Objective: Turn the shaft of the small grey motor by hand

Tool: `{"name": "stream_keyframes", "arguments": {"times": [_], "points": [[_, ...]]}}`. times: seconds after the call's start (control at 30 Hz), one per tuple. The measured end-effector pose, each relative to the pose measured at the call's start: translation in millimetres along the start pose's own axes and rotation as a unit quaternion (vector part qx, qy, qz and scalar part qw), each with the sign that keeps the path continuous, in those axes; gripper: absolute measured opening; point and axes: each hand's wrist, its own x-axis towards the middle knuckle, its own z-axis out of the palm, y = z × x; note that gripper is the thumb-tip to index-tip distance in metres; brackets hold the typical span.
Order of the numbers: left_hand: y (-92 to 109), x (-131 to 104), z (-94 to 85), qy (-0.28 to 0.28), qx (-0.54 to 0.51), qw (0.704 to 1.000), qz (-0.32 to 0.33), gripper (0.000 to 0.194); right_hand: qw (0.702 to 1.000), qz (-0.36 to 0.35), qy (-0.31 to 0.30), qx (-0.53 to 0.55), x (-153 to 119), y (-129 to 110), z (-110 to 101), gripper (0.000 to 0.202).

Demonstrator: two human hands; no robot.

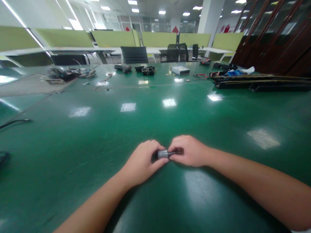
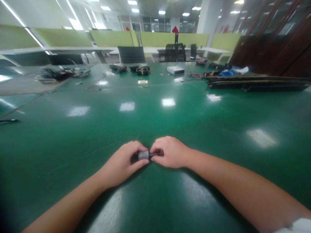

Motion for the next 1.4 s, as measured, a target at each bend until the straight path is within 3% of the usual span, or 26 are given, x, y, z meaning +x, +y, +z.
{"name": "stream_keyframes", "arguments": {"times": [1.1,1.4], "points": [[-0.9,-1.1,0.2,-0.005,-0.012,1.000,-0.004,0.020,1.000,-0.010,0.015,-0.020,-3.7,3.5,-2.7,0.004],[-0.8,-1.8,-0.8,-0.004,-0.018,1.000,-0.012,0.018,0.999,-0.021,-0.019,-0.015,-5.5,15.8,-14.1,0.006]]}}
